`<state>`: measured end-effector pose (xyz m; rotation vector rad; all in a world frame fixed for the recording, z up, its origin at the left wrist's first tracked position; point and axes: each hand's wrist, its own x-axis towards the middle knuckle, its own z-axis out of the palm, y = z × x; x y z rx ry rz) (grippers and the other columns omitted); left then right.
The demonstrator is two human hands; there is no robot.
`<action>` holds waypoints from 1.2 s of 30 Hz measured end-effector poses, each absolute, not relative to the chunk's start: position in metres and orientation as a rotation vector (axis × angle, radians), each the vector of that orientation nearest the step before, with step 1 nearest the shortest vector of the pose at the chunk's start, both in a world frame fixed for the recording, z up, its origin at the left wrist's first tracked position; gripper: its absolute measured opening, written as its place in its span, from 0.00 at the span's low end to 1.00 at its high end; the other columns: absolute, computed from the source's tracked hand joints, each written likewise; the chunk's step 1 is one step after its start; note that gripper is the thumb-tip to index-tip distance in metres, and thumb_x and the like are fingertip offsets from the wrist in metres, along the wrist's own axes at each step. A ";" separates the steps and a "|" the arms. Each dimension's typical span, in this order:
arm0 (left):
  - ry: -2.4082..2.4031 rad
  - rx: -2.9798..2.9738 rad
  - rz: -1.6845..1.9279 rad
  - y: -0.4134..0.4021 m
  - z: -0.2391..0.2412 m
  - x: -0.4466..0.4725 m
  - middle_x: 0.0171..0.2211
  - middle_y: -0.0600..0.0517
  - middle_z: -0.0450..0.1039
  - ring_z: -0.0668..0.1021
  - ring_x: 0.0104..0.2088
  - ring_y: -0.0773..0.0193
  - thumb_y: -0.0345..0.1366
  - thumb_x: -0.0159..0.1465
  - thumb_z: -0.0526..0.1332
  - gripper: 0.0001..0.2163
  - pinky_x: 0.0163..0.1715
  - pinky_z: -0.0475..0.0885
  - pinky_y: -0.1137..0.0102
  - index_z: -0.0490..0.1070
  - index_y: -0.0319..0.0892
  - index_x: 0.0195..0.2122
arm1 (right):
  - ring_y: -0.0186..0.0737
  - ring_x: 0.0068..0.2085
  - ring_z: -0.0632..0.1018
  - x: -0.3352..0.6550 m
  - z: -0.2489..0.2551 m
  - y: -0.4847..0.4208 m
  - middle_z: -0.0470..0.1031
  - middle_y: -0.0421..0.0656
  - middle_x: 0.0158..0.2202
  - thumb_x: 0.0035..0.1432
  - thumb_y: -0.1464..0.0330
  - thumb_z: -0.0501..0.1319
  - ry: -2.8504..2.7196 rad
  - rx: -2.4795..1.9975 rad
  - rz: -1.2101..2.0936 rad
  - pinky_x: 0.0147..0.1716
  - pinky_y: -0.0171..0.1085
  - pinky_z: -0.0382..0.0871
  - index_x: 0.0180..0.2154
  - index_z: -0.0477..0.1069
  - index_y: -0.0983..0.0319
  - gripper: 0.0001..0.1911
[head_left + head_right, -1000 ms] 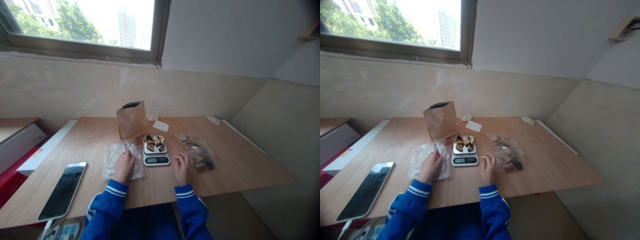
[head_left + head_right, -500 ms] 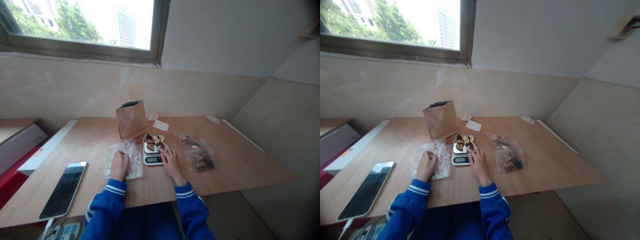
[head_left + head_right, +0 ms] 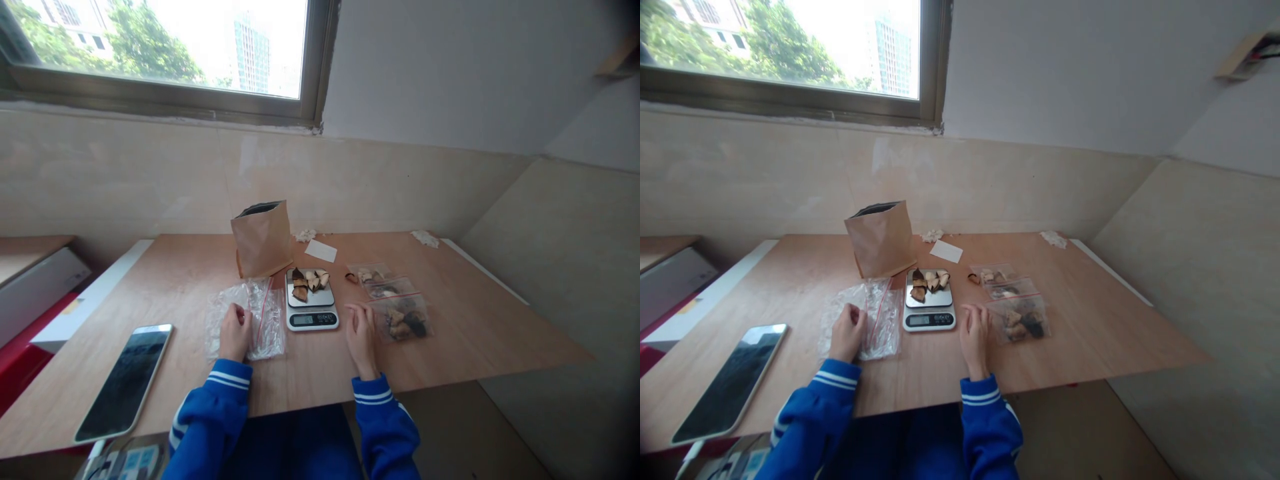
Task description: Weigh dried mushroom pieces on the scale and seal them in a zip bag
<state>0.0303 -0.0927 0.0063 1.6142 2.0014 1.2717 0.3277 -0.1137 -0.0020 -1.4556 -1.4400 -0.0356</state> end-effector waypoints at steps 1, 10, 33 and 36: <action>2.005 1.593 1.321 -0.095 0.011 0.031 0.22 0.55 0.64 0.71 0.24 0.61 0.40 0.59 0.53 0.06 0.29 0.66 0.66 0.57 0.46 0.27 | 0.48 0.46 0.73 0.323 0.002 -0.116 0.71 0.49 0.41 0.66 0.67 0.50 -1.474 -1.419 0.000 0.48 0.49 0.68 0.39 0.73 0.60 0.13; 1.568 1.863 1.531 -0.144 0.053 0.070 0.21 0.56 0.65 0.71 0.21 0.65 0.43 0.62 0.53 0.07 0.24 0.70 0.69 0.61 0.46 0.31 | 0.39 0.42 0.78 0.221 0.059 -0.163 0.75 0.45 0.43 0.69 0.62 0.51 -1.697 -1.085 0.789 0.41 0.37 0.72 0.51 0.66 0.59 0.14; 1.750 1.416 1.927 -0.148 0.104 0.050 0.17 0.58 0.58 0.63 0.19 0.68 0.35 0.62 0.51 0.10 0.21 0.60 0.72 0.57 0.45 0.22 | 0.40 0.42 0.76 0.261 0.066 -0.136 0.76 0.44 0.38 0.69 0.60 0.49 -1.707 -1.149 0.789 0.40 0.36 0.70 0.37 0.72 0.60 0.17; 1.853 1.423 1.764 -0.139 0.113 0.041 0.16 0.58 0.55 0.62 0.19 0.68 0.37 0.61 0.52 0.11 0.21 0.58 0.72 0.56 0.45 0.21 | 0.45 0.48 0.75 0.301 0.053 -0.104 0.74 0.49 0.43 0.67 0.62 0.50 -1.585 -1.259 0.385 0.48 0.42 0.69 0.42 0.72 0.61 0.14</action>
